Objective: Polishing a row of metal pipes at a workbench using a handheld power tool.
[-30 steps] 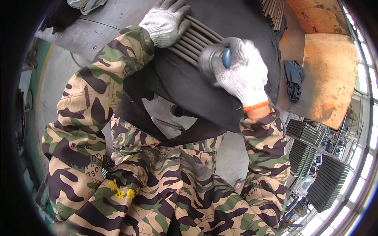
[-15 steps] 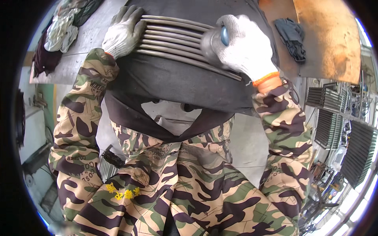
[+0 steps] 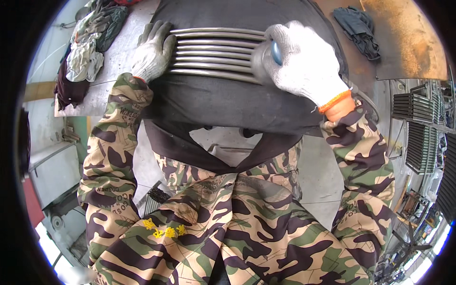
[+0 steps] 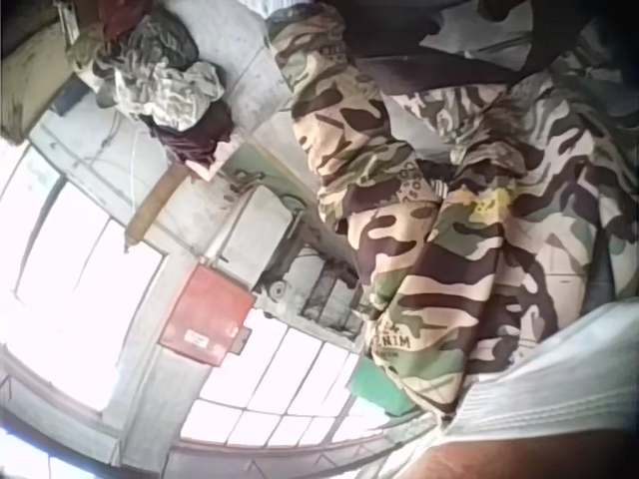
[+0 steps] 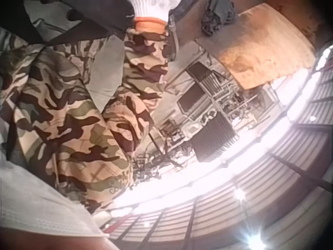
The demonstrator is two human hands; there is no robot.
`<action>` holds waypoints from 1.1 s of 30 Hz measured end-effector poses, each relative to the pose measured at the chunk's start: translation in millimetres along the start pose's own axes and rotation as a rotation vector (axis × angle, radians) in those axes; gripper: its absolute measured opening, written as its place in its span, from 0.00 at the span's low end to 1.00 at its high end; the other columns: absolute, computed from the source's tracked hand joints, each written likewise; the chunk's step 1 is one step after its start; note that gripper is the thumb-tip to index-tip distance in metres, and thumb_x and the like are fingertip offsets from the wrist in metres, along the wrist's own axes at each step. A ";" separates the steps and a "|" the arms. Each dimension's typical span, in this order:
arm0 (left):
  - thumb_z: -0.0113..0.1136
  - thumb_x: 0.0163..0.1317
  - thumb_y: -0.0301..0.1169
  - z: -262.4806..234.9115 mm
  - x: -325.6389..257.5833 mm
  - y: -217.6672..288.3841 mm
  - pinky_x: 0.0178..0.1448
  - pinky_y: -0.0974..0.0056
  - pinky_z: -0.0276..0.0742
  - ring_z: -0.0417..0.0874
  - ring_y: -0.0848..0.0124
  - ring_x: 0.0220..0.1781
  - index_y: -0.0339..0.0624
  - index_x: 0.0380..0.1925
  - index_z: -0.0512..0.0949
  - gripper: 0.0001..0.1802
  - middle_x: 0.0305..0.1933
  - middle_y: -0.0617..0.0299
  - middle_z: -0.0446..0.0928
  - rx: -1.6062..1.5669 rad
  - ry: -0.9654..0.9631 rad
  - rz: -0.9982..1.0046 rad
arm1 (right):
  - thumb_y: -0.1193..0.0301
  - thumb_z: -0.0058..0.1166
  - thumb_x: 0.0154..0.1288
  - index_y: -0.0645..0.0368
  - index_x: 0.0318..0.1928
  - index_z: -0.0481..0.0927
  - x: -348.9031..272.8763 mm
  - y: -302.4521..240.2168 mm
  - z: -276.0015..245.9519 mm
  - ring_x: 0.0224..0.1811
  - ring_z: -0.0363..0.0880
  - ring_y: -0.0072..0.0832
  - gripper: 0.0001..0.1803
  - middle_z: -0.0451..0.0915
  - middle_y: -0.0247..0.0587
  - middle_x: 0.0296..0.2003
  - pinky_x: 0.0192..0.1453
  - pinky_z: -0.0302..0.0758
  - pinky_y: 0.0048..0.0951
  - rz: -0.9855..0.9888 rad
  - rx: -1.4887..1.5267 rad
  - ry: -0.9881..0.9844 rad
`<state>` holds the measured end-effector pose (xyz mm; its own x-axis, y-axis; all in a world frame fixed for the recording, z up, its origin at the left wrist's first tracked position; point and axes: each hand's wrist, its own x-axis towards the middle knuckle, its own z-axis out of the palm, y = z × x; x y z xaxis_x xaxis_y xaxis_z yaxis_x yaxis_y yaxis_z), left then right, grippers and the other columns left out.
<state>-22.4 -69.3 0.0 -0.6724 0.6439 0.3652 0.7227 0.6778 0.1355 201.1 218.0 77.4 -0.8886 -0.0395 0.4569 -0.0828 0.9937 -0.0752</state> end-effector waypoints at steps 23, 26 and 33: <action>0.59 0.70 0.42 17.8 28.1 7.9 0.75 0.40 0.69 0.75 0.42 0.67 0.34 0.53 0.82 0.23 0.58 0.44 0.79 -0.155 0.222 -0.007 | 0.59 0.70 0.62 0.48 0.50 0.87 55.9 -65.9 25.2 0.46 0.87 0.48 0.17 0.86 0.43 0.43 0.53 0.85 0.47 -0.078 0.073 -0.055; 0.56 0.73 0.44 10.9 36.4 18.7 0.79 0.38 0.66 0.73 0.38 0.73 0.33 0.59 0.81 0.26 0.64 0.41 0.79 -0.202 0.109 -0.032 | 0.59 0.70 0.62 0.47 0.51 0.87 67.8 -61.0 22.7 0.46 0.87 0.48 0.17 0.85 0.43 0.43 0.52 0.85 0.48 0.002 -0.004 -0.079; 0.62 0.69 0.42 37.2 0.7 21.3 0.80 0.43 0.67 0.71 0.47 0.75 0.36 0.61 0.82 0.26 0.65 0.48 0.78 -0.073 0.348 0.008 | 0.61 0.71 0.61 0.49 0.52 0.87 57.5 -57.5 24.2 0.50 0.88 0.48 0.19 0.86 0.43 0.46 0.56 0.85 0.46 -0.013 0.009 -0.142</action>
<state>-13.4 -41.2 -31.1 -0.5812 0.4811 0.6563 0.7454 0.6383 0.1922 143.9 156.1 86.5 -0.9423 -0.0676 0.3278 -0.0985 0.9920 -0.0786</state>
